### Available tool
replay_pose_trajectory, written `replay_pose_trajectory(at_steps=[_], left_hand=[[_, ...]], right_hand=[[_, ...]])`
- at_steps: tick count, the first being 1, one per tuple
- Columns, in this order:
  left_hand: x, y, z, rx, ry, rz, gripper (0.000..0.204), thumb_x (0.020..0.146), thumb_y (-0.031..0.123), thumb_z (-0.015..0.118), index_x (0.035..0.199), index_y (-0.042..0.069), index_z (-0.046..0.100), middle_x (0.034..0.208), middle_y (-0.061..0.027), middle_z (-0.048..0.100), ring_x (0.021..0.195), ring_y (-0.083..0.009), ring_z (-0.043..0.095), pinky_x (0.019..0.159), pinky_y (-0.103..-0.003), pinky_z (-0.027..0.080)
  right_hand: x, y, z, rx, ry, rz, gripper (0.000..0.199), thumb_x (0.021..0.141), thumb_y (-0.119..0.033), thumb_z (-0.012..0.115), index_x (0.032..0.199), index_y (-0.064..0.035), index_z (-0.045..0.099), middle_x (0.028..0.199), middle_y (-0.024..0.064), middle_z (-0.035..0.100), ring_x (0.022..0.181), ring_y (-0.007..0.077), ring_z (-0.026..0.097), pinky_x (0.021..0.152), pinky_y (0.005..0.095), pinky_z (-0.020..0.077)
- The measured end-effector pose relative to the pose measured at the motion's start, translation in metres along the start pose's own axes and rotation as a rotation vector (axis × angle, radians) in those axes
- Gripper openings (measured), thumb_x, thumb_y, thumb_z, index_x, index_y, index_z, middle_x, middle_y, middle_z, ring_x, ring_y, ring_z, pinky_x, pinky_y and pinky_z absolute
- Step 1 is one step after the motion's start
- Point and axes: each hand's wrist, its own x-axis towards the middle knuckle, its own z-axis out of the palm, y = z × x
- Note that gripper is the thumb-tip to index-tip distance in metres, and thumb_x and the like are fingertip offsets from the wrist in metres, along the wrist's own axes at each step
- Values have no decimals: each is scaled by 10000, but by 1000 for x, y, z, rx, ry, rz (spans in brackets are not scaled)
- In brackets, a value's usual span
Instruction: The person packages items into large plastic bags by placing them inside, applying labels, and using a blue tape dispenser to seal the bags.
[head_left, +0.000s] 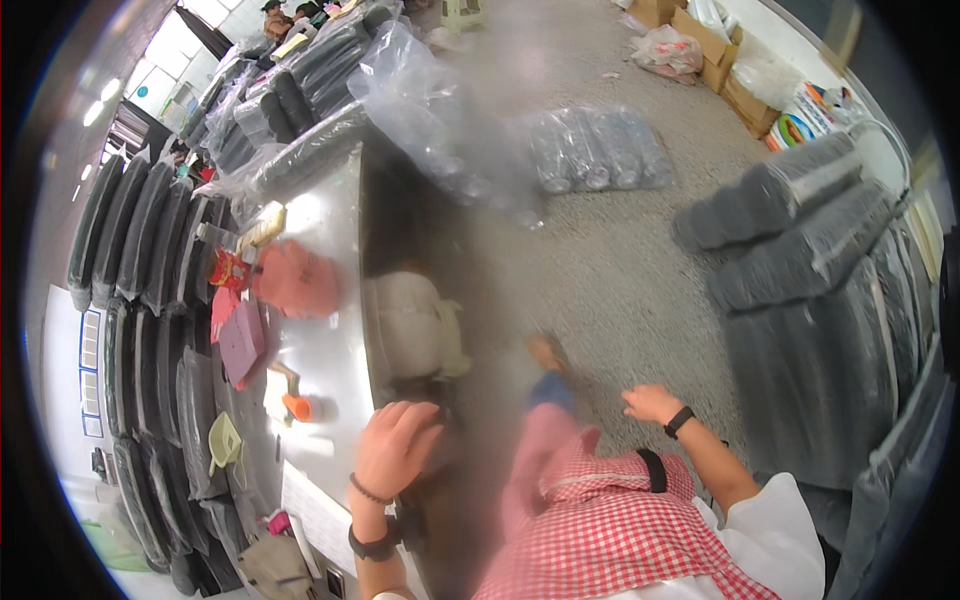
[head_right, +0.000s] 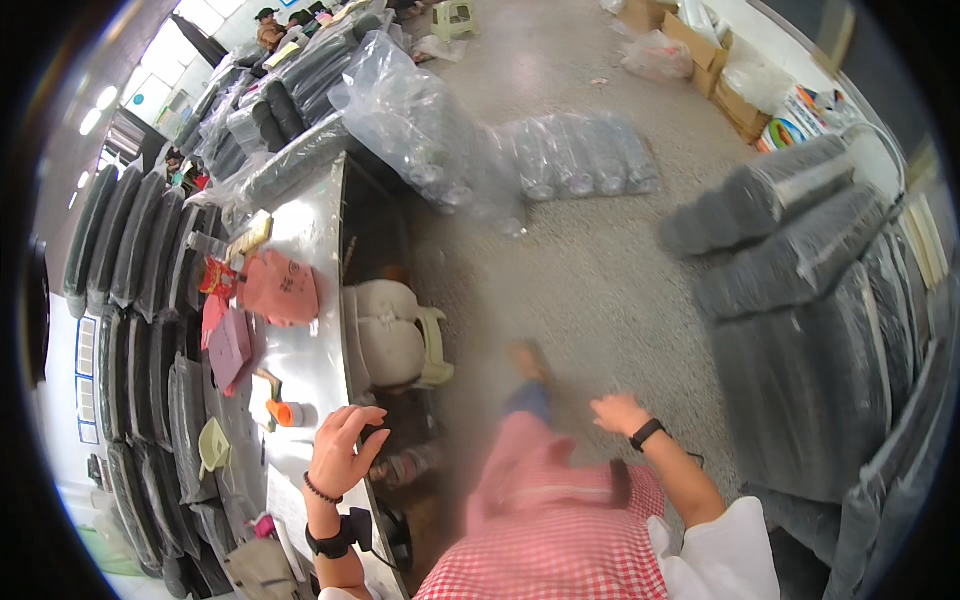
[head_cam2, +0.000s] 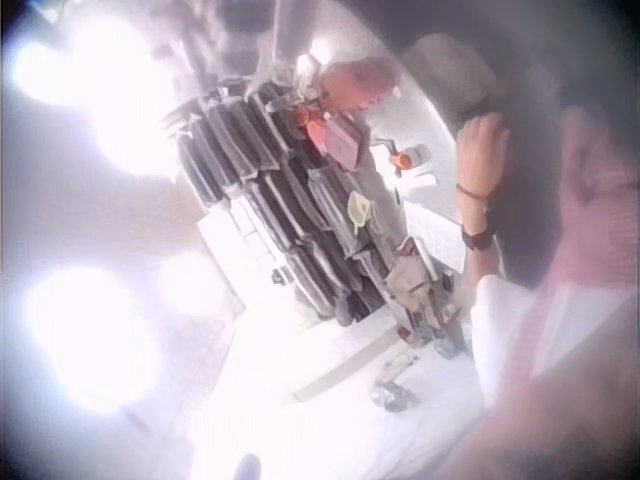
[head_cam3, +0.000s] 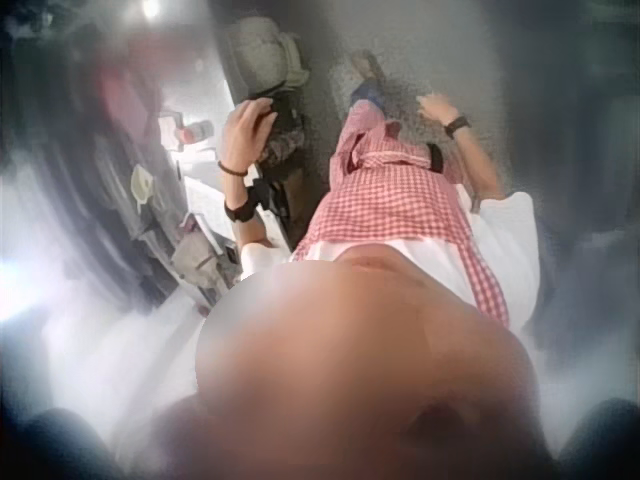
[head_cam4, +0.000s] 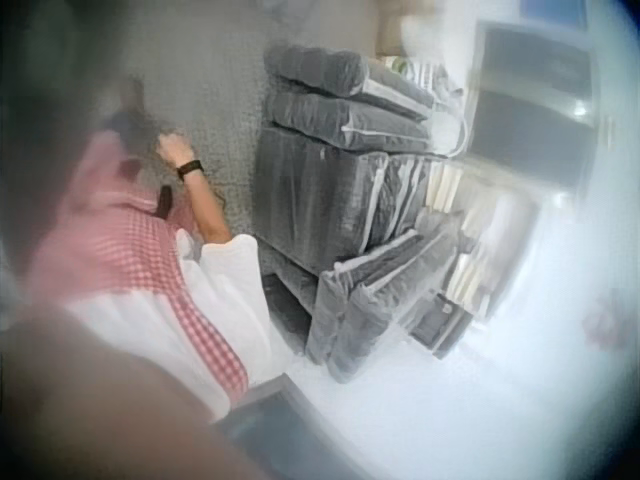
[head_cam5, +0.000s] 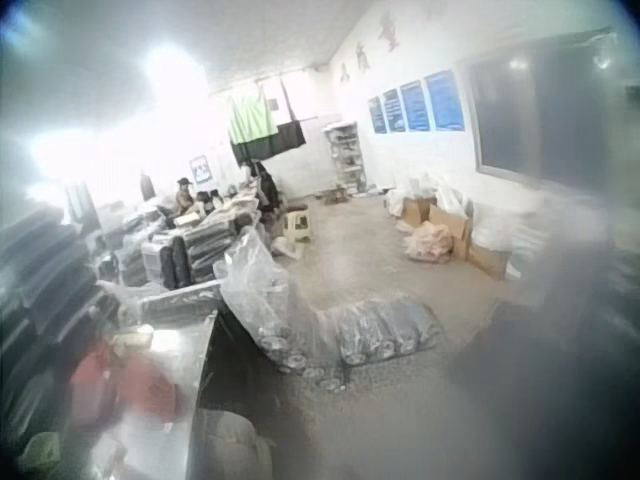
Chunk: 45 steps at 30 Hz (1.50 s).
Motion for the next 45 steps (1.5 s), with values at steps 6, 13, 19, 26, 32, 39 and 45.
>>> replay_pose_trajectory(at_steps=[6,13,19,26,32,39,45], left_hand=[[203,-191,-7,126,-124,-218,471,770,240,723,1165,62,540,1110,-154,579,1033,-334,550,860,-392,443],[501,-287,-48,218,70,84,725,741,351,754,1335,78,440,1391,-223,361,1299,-407,317,1076,-484,272],[742,-441,-25,343,297,-55,915,710,420,770,1403,14,331,1410,-281,334,1318,-436,286,1083,-491,244],[891,-595,45,188,-222,-643,1321,585,519,836,1462,-32,15,1411,-326,310,1316,-398,343,1069,-450,311],[848,-617,132,-45,-232,-656,1223,560,385,881,1434,-51,145,1386,-274,307,1282,-416,313,1065,-480,292],[892,-636,145,66,138,-748,1164,577,151,855,1478,64,123,1412,-189,308,1098,-285,451,891,-433,405],[863,-695,177,-85,-106,-793,1085,649,150,835,1476,41,141,1256,-152,463,953,-219,493,771,-343,445]], right_hand=[[171,16,-89,62,-121,-39,332,842,-279,588,1085,-56,620,1012,170,666,922,345,633,776,443,505],[322,72,-260,460,245,110,307,838,-292,564,983,-24,605,961,221,650,899,399,618,762,486,491],[483,144,-322,310,26,189,307,856,-302,532,1012,-47,603,976,220,651,930,408,615,787,496,491],[684,217,-422,423,36,263,334,806,-274,594,1039,-36,617,1019,215,645,957,385,608,808,472,481],[842,219,-460,648,72,412,471,758,-348,640,1132,-84,527,1089,230,591,1020,410,571,844,483,474],[1049,236,-411,569,271,773,807,697,-386,745,1367,-142,367,1234,240,473,1134,434,480,926,520,419],[1177,275,-397,713,722,905,394,830,-225,592,1181,-72,499,1012,197,580,970,391,563,832,479,453]])
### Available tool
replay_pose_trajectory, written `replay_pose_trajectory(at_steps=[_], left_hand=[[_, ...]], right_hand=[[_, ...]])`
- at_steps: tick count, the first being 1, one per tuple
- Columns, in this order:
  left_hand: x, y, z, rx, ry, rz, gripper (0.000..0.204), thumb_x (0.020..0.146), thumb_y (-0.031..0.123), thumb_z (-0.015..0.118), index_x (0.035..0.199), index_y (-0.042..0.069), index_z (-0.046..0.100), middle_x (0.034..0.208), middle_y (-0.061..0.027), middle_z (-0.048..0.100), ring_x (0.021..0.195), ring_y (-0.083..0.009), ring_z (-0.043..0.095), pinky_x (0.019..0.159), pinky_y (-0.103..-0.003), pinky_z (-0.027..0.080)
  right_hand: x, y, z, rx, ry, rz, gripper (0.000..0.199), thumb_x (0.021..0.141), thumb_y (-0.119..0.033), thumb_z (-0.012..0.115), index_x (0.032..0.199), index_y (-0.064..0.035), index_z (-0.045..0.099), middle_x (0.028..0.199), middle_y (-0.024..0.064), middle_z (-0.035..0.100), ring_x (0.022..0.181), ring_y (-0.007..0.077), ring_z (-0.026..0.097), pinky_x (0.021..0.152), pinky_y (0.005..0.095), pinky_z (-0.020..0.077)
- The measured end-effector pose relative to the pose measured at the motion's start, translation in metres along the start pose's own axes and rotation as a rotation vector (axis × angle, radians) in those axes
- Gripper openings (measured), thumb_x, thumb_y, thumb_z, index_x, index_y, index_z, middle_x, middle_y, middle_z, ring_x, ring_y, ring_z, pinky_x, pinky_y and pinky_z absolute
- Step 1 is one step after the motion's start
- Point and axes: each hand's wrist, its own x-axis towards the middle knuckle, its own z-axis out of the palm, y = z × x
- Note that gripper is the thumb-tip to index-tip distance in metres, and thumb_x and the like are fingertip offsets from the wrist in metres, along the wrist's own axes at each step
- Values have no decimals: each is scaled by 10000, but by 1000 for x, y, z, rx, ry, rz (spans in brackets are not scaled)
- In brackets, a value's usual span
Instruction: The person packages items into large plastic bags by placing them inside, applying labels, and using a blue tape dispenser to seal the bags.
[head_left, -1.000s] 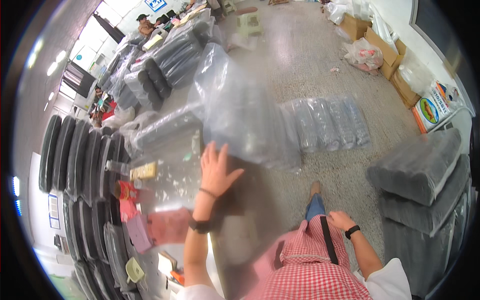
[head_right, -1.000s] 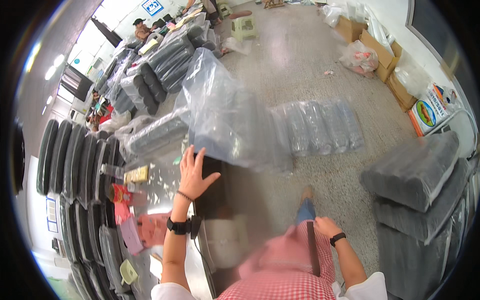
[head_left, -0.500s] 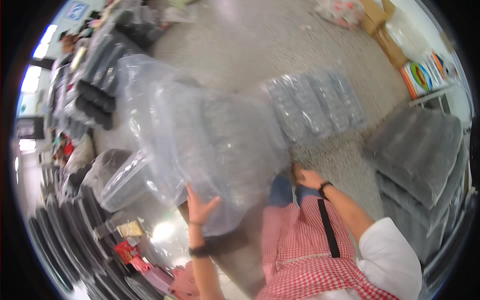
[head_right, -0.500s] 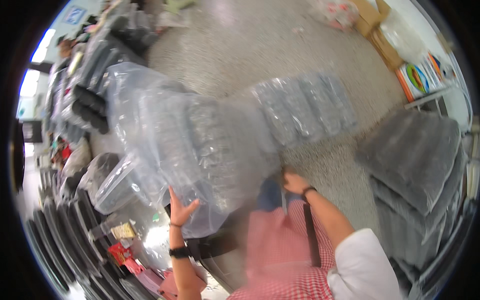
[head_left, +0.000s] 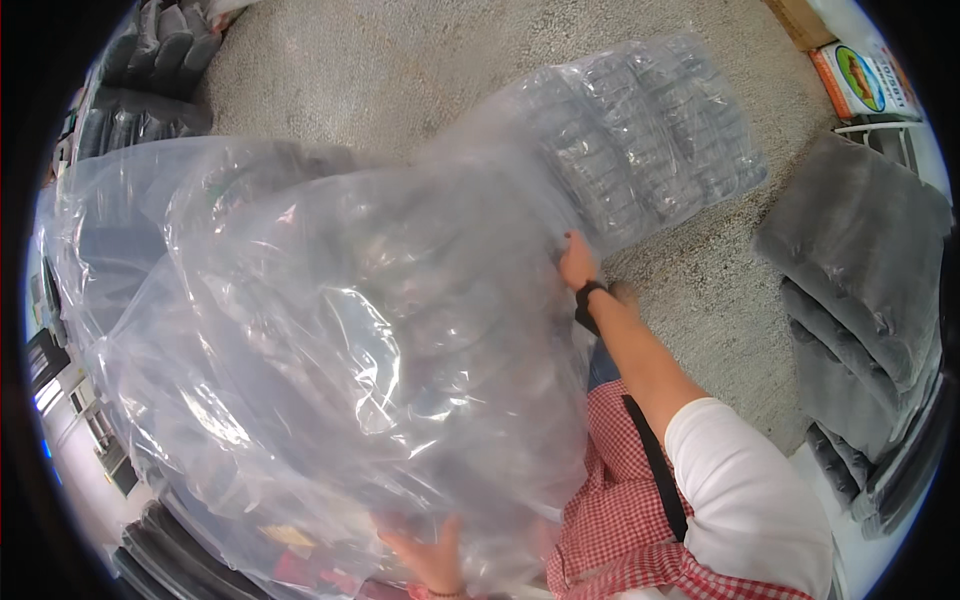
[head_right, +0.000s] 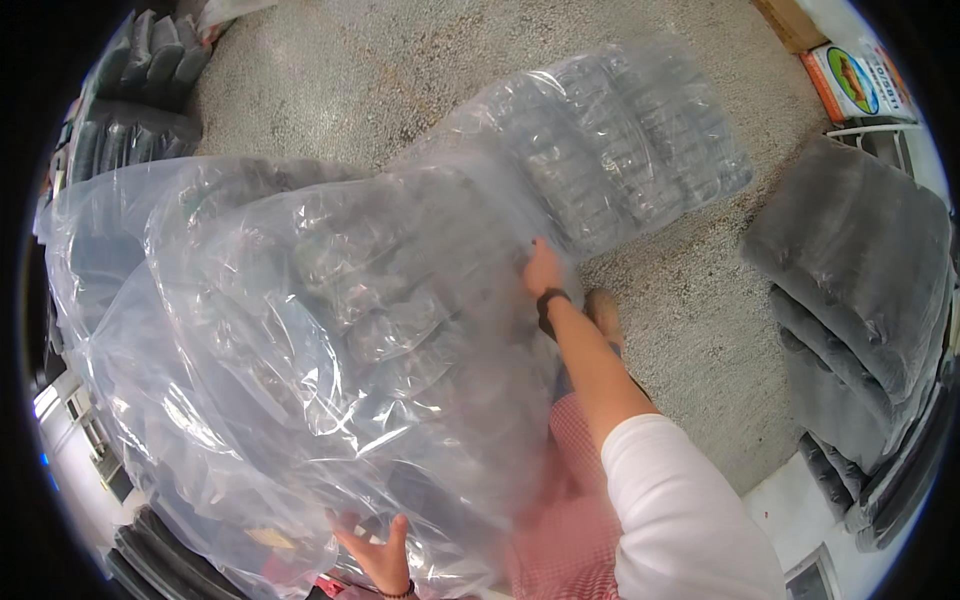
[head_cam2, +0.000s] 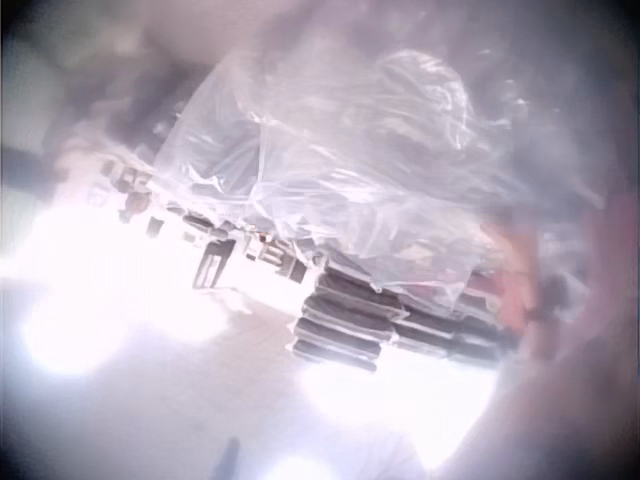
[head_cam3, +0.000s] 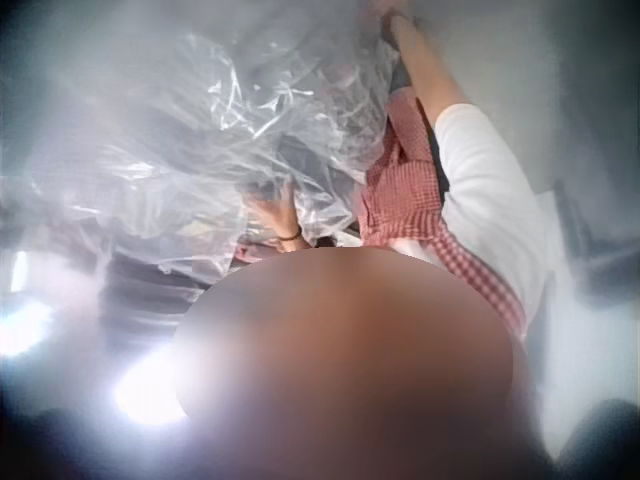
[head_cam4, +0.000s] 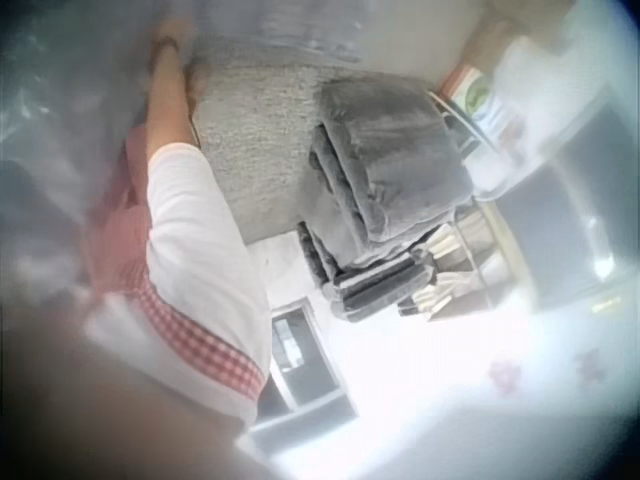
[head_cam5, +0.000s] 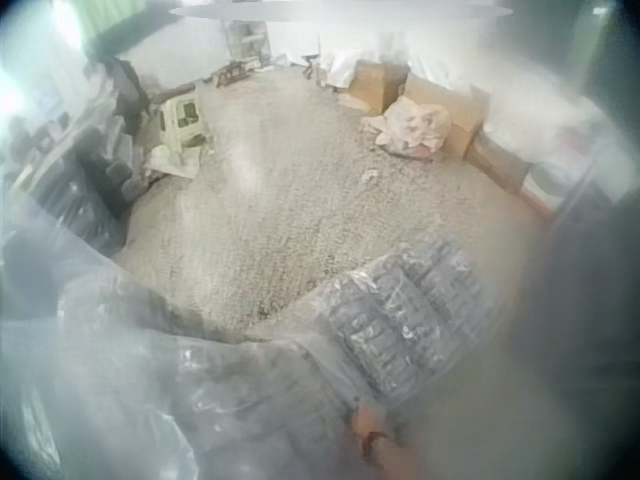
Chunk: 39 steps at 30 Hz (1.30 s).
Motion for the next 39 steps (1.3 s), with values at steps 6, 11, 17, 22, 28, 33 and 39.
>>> replay_pose_trajectory(at_steps=[6,11,17,22,28,33,39], left_hand=[[45,56,-5,-532,-118,-163,660,789,64,725,1342,-22,373,815,5,508,741,-116,491,682,-237,437],[59,86,-82,-118,220,387,46,815,40,668,832,4,646,637,-115,556,561,-264,525,543,-323,444],[92,93,-167,-65,516,456,68,801,118,689,831,70,653,1010,-159,604,890,-327,550,754,-449,406],[119,48,-153,344,694,54,157,774,268,720,917,213,689,1530,-235,94,1369,-526,99,1054,-679,115],[104,9,-99,31,264,-327,401,760,422,714,1132,286,645,1479,-257,176,1282,-497,301,921,-583,413],[100,-14,-10,-37,314,-65,323,824,361,640,1019,103,644,1080,-211,589,882,-368,608,724,-450,510],[4,74,-4,-368,481,178,495,892,360,576,659,-76,562,608,-237,562,598,-419,575,523,-460,403]], right_hand=[[53,44,-85,125,53,-63,157,866,-117,447,844,-5,554,812,228,609,768,400,575,669,468,436],[-43,-45,-236,851,-240,297,225,939,-236,442,755,-128,514,642,-55,424,567,77,392,485,290,328],[-176,-114,-434,1097,-423,200,145,884,-266,487,774,-188,434,644,-32,411,513,100,405,430,239,298],[-253,-158,-504,1080,-463,249,112,746,-130,434,653,-134,372,576,-27,326,479,112,322,424,267,253],[-293,-155,-505,1033,-464,241,167,721,-156,437,602,-134,322,539,-21,259,441,126,243,417,291,204],[-304,-165,-520,1007,-469,183,324,878,-301,510,636,-147,359,542,-40,269,447,106,273,414,281,212],[-317,-150,-593,627,-662,9,168,851,-192,678,842,-53,585,625,-53,478,524,48,443,455,225,343]])
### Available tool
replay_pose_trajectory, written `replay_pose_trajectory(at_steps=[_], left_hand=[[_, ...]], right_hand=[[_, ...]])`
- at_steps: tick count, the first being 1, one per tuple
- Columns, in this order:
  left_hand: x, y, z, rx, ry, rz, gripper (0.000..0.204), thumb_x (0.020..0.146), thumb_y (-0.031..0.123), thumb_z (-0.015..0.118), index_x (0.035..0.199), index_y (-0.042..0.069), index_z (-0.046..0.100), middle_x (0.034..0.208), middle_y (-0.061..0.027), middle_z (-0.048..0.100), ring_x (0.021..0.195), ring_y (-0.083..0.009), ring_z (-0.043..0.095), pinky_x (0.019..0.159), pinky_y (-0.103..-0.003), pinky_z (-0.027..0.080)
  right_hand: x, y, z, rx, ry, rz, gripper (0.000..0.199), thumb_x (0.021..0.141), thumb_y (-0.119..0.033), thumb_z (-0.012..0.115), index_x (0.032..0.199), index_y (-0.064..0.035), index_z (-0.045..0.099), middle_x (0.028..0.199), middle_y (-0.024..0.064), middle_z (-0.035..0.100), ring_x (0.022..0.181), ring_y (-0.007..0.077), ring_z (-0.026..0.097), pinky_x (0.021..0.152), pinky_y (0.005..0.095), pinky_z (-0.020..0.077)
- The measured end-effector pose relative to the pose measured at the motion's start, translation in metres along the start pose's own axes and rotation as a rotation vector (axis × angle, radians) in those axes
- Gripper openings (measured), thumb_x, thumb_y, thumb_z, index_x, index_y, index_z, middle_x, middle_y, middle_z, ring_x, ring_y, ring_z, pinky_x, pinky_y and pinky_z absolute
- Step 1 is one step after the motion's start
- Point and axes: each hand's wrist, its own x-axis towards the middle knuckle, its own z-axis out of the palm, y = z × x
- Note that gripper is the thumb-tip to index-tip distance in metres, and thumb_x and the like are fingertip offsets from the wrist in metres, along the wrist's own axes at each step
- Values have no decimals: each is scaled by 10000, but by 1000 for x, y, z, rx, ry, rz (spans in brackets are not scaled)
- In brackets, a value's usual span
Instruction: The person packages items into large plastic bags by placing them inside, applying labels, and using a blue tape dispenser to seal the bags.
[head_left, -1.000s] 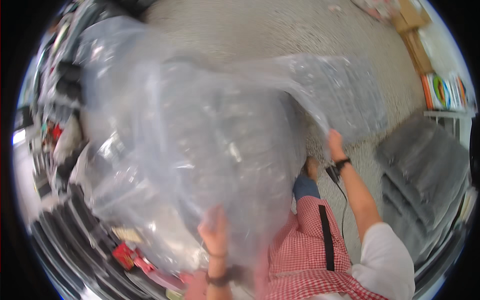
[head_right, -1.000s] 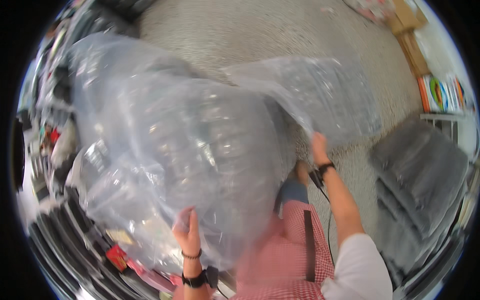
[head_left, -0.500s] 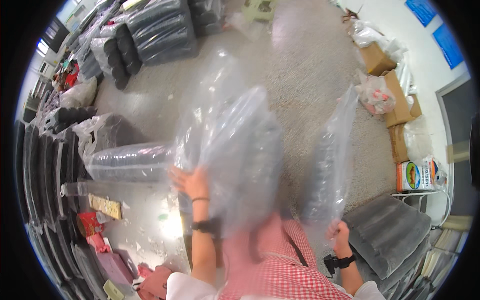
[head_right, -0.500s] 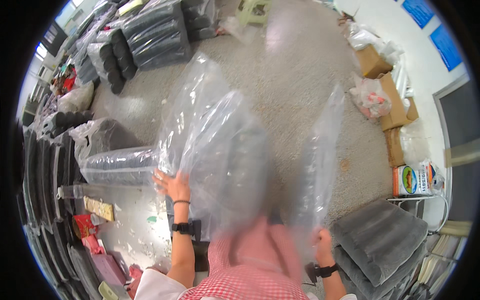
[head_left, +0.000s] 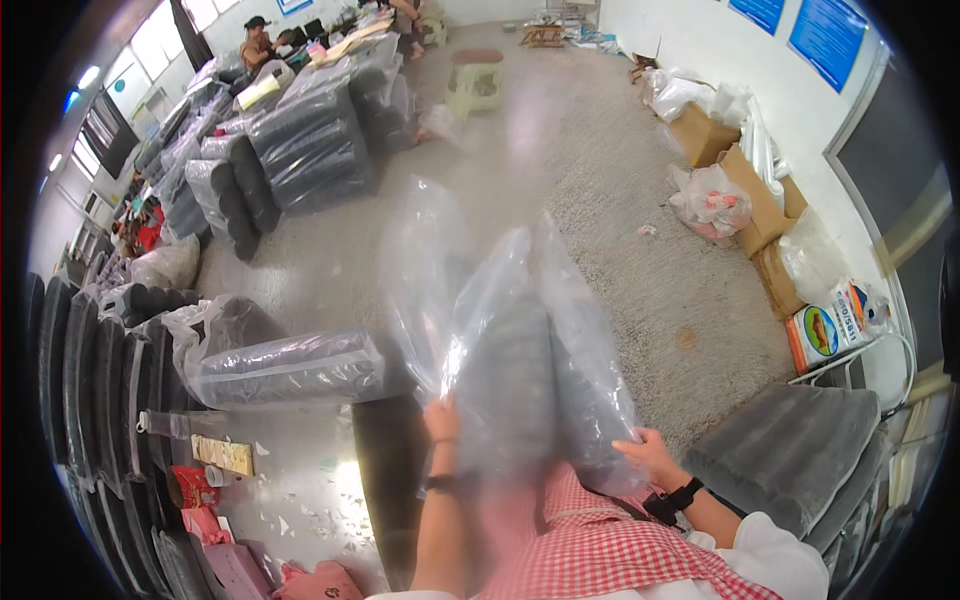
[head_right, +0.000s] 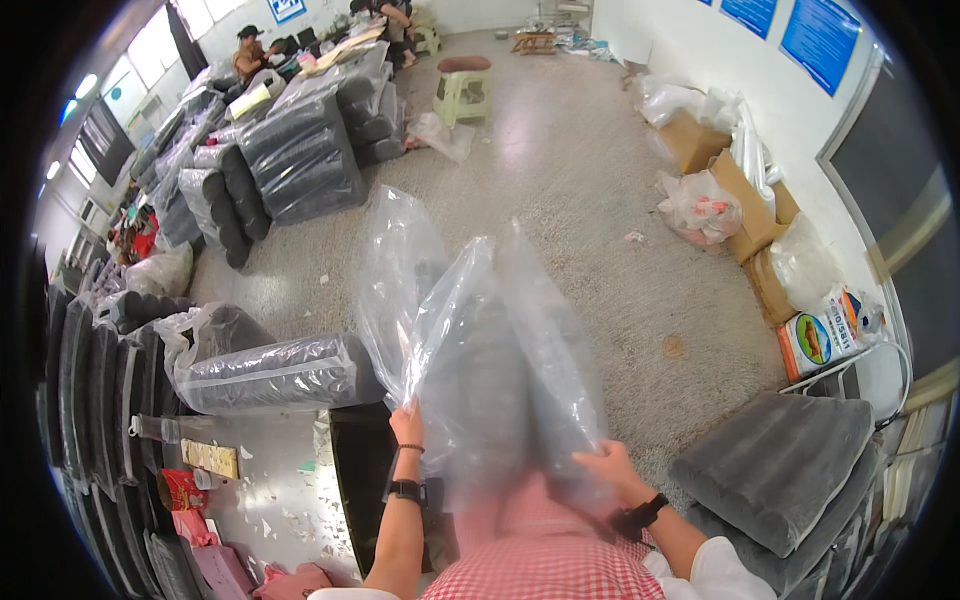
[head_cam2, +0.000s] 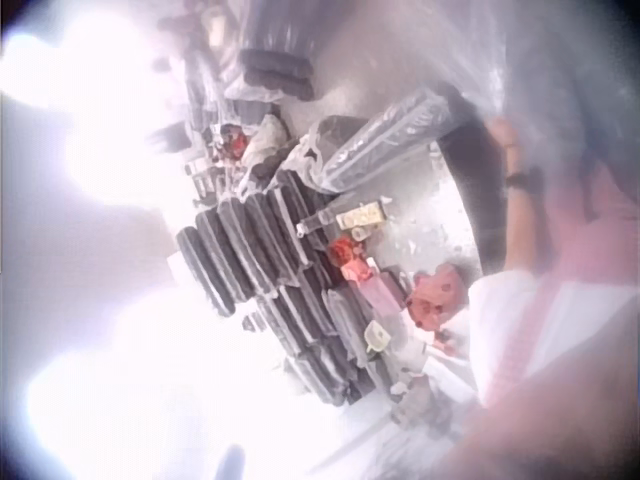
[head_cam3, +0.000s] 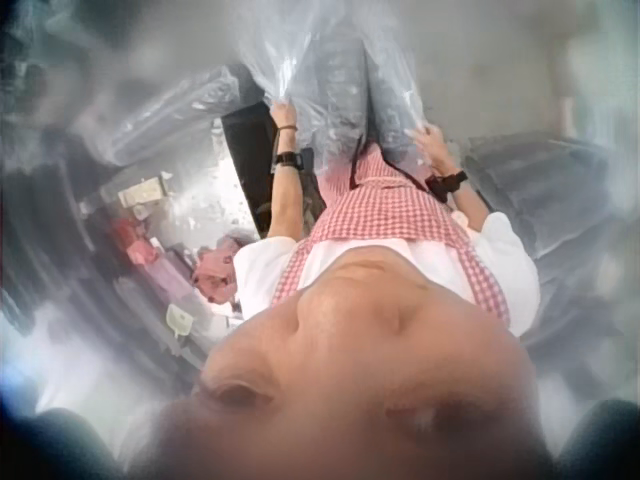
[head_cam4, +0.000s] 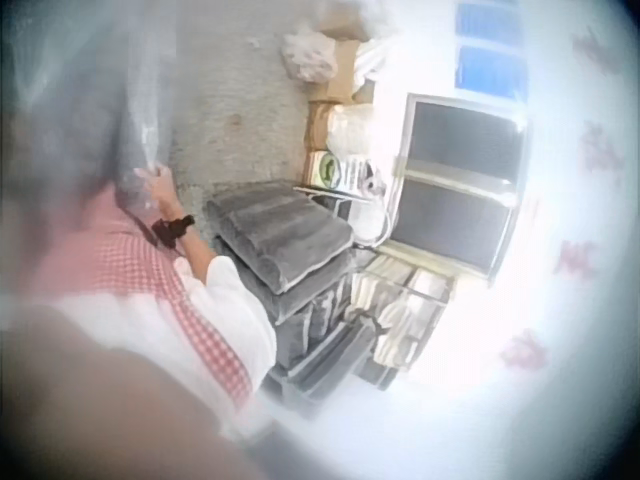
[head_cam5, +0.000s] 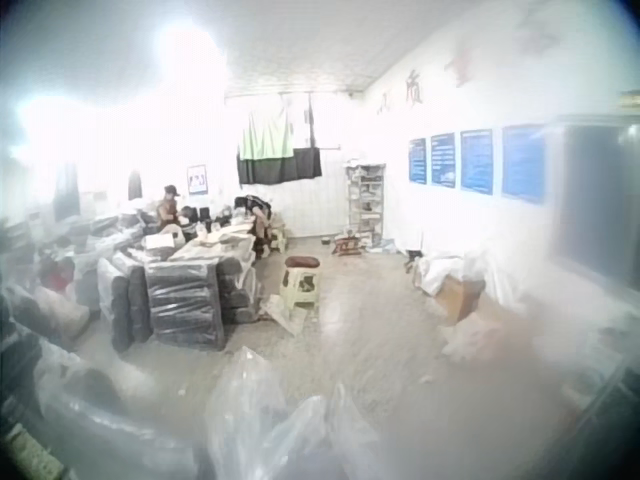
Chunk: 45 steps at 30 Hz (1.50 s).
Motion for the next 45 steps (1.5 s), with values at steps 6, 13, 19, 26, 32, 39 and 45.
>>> replay_pose_trajectory(at_steps=[6,13,19,26,32,39,45], left_hand=[[-154,16,37,-94,77,-114,400,908,379,577,778,1,556,558,-110,523,482,-224,504,457,-364,367],[-399,110,-12,-386,350,-374,387,929,299,576,655,25,578,570,21,467,505,-60,359,450,-273,284],[-560,181,-45,346,183,-299,301,940,264,508,861,19,663,747,-219,640,627,-318,620,586,-451,469],[-830,232,-42,19,686,-811,557,894,460,537,653,-34,625,625,-258,570,571,-399,578,556,-486,431],[-1093,281,-101,107,913,-1041,496,885,435,565,671,-7,637,640,-250,577,590,-426,555,555,-493,424],[-1295,217,-195,140,1209,-1182,510,896,414,557,627,-18,597,614,-231,575,597,-407,564,577,-482,432],[-1463,159,-336,140,1456,-1314,535,842,400,658,550,-30,535,491,-93,489,514,-129,422,486,-371,379]], right_hand=[[-47,29,-92,37,-254,-104,202,845,-190,686,943,-26,624,733,-36,563,552,49,480,488,216,375],[-79,93,-200,-82,-370,-169,68,845,-94,645,844,-94,577,617,-74,466,487,52,425,469,218,365],[-136,136,-260,-205,-411,-132,245,800,-32,644,756,-167,445,591,-75,397,448,58,372,408,239,300],[-133,190,-289,-300,-725,-65,136,812,-66,619,802,-140,505,721,-30,484,593,97,488,475,269,394],[-245,233,-247,-287,-825,-111,79,841,-126,589,807,-110,519,748,-27,474,682,104,495,597,279,424],[-345,380,-171,-452,-1004,-109,169,838,-112,591,733,-129,460,701,-28,461,623,101,469,553,263,401],[-536,509,-125,-456,-1086,-108,196,803,-66,619,716,-129,454,652,-25,467,538,103,467,471,263,369]])
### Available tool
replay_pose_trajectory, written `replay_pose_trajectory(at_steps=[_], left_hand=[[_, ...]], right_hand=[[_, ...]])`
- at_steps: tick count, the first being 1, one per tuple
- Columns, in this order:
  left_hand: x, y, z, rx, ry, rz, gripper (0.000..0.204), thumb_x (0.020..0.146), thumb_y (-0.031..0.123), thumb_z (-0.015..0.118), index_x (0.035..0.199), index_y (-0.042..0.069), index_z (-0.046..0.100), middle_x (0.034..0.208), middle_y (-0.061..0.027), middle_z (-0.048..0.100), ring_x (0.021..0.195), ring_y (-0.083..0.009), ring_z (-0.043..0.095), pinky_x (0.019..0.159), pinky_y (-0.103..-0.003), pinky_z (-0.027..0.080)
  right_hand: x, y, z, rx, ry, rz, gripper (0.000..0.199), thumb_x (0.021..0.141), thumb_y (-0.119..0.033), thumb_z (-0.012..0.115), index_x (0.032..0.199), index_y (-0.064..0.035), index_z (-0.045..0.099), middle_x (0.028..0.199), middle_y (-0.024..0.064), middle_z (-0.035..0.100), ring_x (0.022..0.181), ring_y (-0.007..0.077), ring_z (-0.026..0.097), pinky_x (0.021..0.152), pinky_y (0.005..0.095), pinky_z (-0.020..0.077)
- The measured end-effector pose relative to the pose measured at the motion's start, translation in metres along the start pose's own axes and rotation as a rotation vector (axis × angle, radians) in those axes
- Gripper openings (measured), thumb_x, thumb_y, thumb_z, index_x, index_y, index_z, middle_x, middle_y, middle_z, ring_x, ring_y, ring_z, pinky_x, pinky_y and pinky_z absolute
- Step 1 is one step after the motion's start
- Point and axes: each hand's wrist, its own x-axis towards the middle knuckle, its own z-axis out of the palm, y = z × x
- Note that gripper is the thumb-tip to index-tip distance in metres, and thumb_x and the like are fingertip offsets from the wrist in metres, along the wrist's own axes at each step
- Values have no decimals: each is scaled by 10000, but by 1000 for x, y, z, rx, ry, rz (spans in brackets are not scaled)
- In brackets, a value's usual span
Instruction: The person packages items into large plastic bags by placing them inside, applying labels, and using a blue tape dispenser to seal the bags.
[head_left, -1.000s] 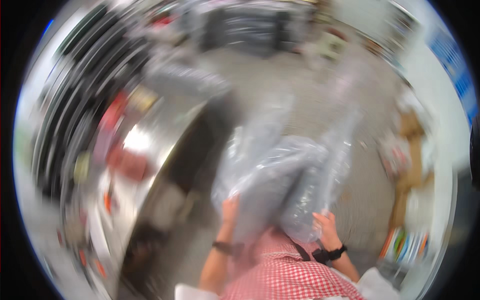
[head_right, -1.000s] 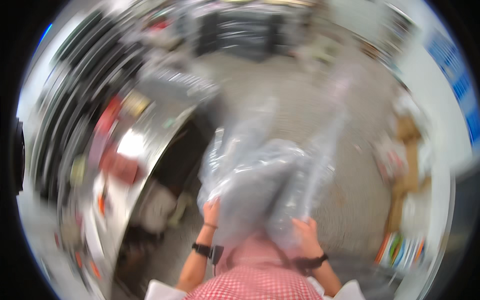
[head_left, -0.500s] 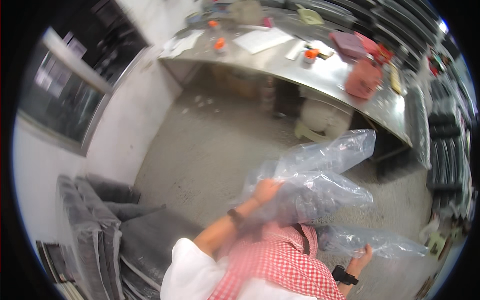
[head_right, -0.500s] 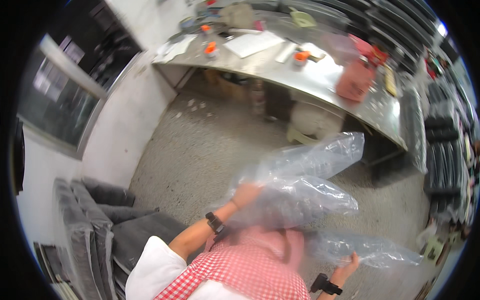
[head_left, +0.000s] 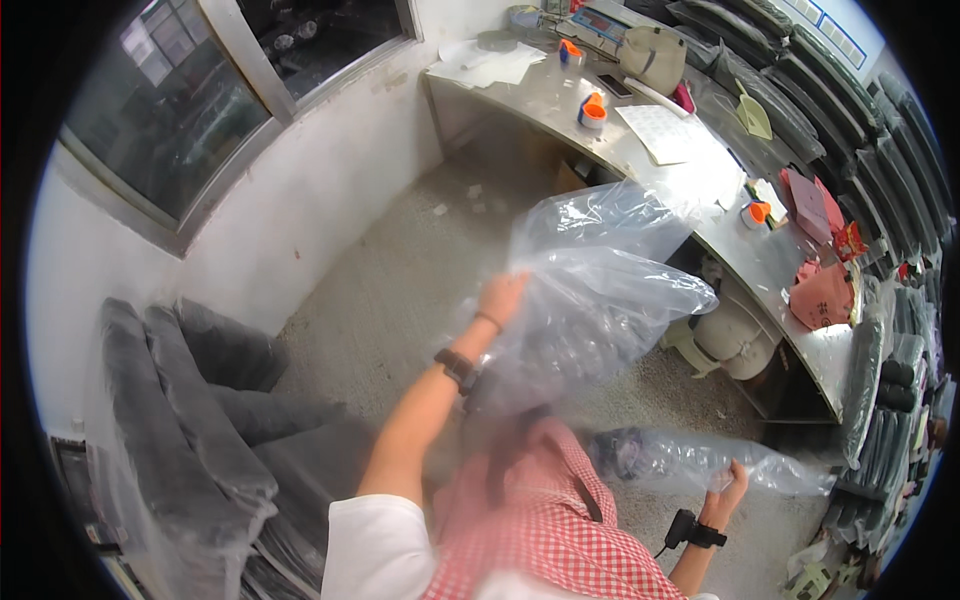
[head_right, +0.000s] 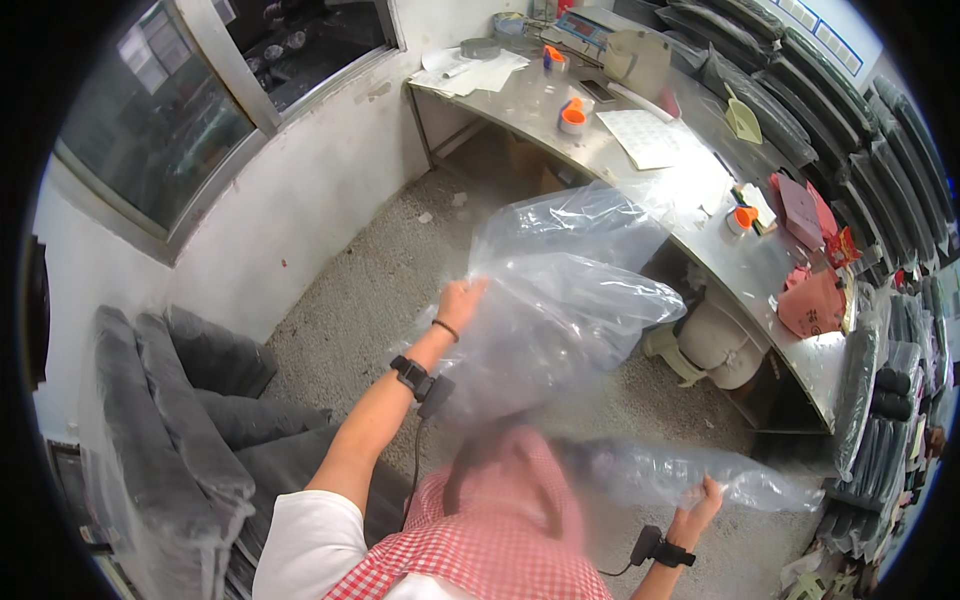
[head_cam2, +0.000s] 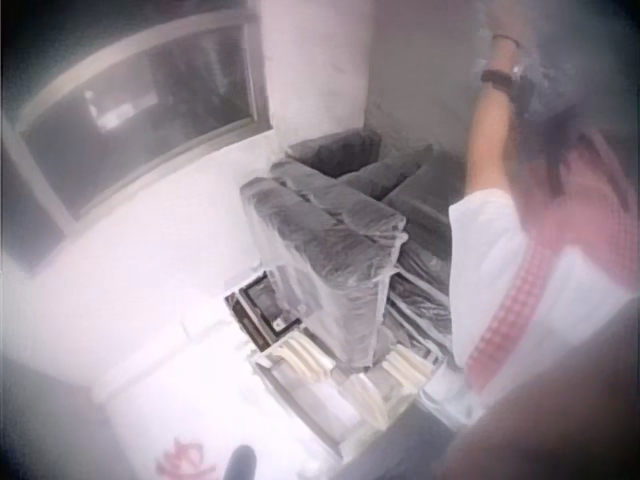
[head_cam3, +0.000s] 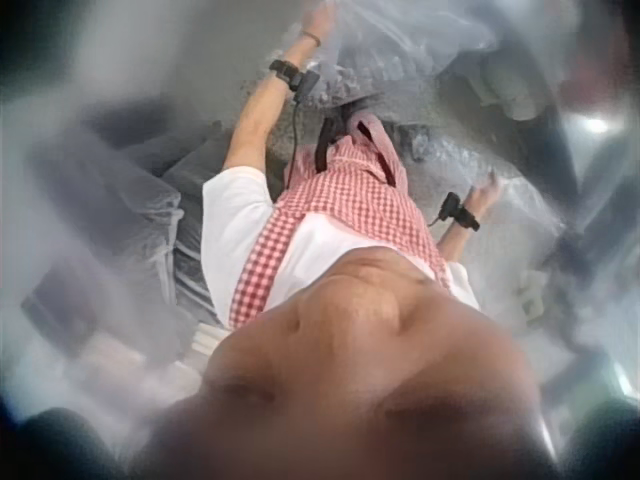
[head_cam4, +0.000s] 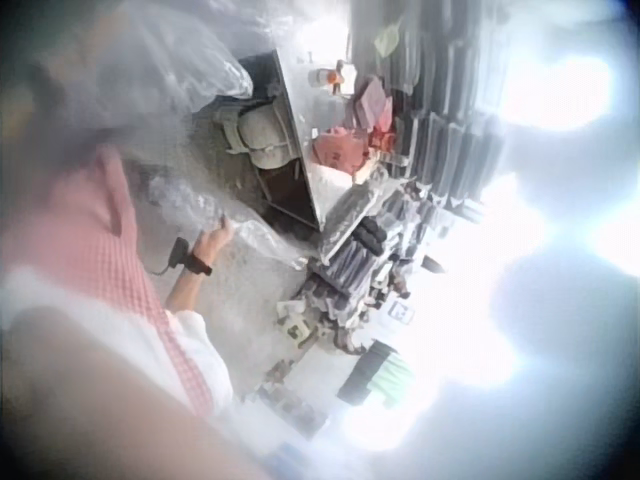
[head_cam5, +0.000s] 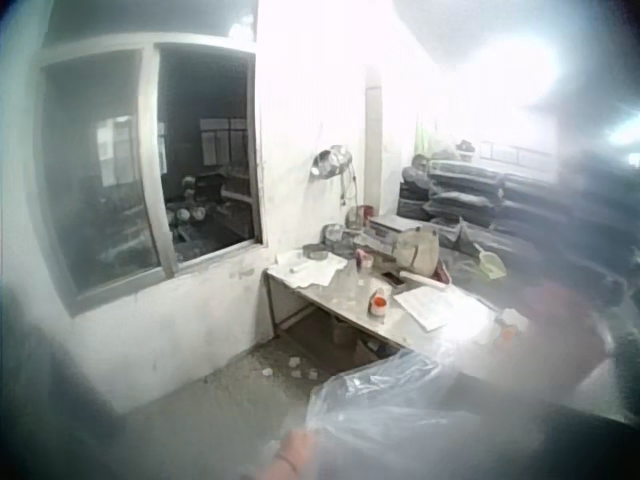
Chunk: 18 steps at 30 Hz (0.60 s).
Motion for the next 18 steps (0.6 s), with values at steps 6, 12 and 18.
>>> replay_pose_trajectory(at_steps=[6,12,18], left_hand=[[206,-124,-87,-262,154,-181,500,916,382,492,709,-48,641,682,-228,637,663,-370,615,620,-471,443],[351,-211,-211,-112,227,-315,616,897,504,492,706,-63,642,611,-208,608,623,-328,602,629,-442,454],[493,-286,-284,-321,328,-387,581,833,503,651,547,29,474,545,-8,442,518,-123,366,489,-350,332]], right_hand=[[-43,59,268,-94,-240,-7,221,792,-30,620,726,-139,440,609,-41,432,487,73,425,422,238,329],[-111,140,488,-251,-375,92,148,760,-53,633,837,-107,520,669,-48,475,520,68,445,471,228,351],[-175,210,663,-361,-521,110,100,773,-66,583,869,-69,556,683,-36,504,559,83,482,505,233,392]])
